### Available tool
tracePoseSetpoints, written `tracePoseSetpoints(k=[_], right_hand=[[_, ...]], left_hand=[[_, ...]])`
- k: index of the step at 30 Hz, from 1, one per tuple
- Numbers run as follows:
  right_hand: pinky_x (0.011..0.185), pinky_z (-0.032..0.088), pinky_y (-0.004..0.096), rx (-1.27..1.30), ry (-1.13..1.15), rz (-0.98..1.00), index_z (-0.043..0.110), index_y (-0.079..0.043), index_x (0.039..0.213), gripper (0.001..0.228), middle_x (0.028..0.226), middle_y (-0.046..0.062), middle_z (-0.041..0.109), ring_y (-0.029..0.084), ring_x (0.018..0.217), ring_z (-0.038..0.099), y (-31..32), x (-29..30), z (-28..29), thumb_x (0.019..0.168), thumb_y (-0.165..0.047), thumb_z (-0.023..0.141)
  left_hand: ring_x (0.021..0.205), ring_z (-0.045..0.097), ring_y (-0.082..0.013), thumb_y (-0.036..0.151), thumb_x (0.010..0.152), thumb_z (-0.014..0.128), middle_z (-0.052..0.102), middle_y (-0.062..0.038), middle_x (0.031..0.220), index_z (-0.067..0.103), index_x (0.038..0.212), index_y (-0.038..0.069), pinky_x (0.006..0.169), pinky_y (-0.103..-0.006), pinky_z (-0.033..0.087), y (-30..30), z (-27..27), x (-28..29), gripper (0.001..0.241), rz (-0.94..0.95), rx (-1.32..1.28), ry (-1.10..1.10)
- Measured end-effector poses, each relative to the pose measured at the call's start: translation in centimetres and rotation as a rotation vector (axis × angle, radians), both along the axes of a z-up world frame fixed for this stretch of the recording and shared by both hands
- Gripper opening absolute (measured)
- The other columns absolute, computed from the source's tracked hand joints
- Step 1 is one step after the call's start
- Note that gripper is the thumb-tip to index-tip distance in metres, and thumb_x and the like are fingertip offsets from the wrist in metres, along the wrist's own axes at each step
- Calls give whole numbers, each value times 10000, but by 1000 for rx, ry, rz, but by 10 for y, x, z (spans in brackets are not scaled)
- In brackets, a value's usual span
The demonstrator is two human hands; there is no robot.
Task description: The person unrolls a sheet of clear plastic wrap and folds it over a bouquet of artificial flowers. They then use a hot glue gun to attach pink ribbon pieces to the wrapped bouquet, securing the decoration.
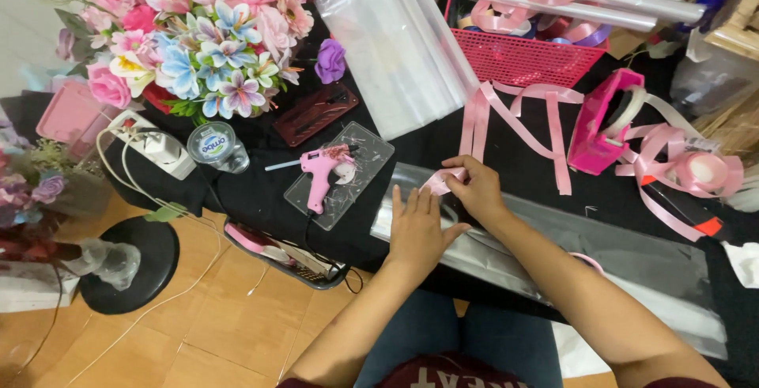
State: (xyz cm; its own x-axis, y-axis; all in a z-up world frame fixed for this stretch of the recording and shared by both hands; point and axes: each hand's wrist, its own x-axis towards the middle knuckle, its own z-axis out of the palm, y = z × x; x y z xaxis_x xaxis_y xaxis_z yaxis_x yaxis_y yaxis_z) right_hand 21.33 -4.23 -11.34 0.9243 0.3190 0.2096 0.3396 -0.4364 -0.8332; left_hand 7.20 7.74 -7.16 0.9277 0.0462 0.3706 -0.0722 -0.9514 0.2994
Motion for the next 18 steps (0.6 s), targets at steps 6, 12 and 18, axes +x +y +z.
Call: tracePoseSetpoints(k=[6,12,18], right_hand=[[835,523,334,-116,-304,134,724,-175,1224,386,1149,63,732,219,937,675,-10,-7,51,850,-83,759],[1111,358,403,-450,-876,451,759,-225,1101,216,1163,-60,755,189,1298,596,-18,0,34,898,-168,712],[1004,418,407,-542,-887,412,746,-232,1166,237,1179,-70,760,194,1241,613,-19,-8,19,946,-240,658]], left_hand=[[1368,521,-380,687,942,476,612,-256,1387,623,1323,-45,1253,-620,6,4,15,-4,839,-19,20,187],[1395,496,-370,698,942,461,617,-234,1394,623,1333,-32,1253,-631,-43,6,11,-3,844,-33,50,159],[1439,434,-383,728,950,394,612,-224,1404,618,1353,-7,1246,-632,-72,2,11,-7,868,24,59,175]])
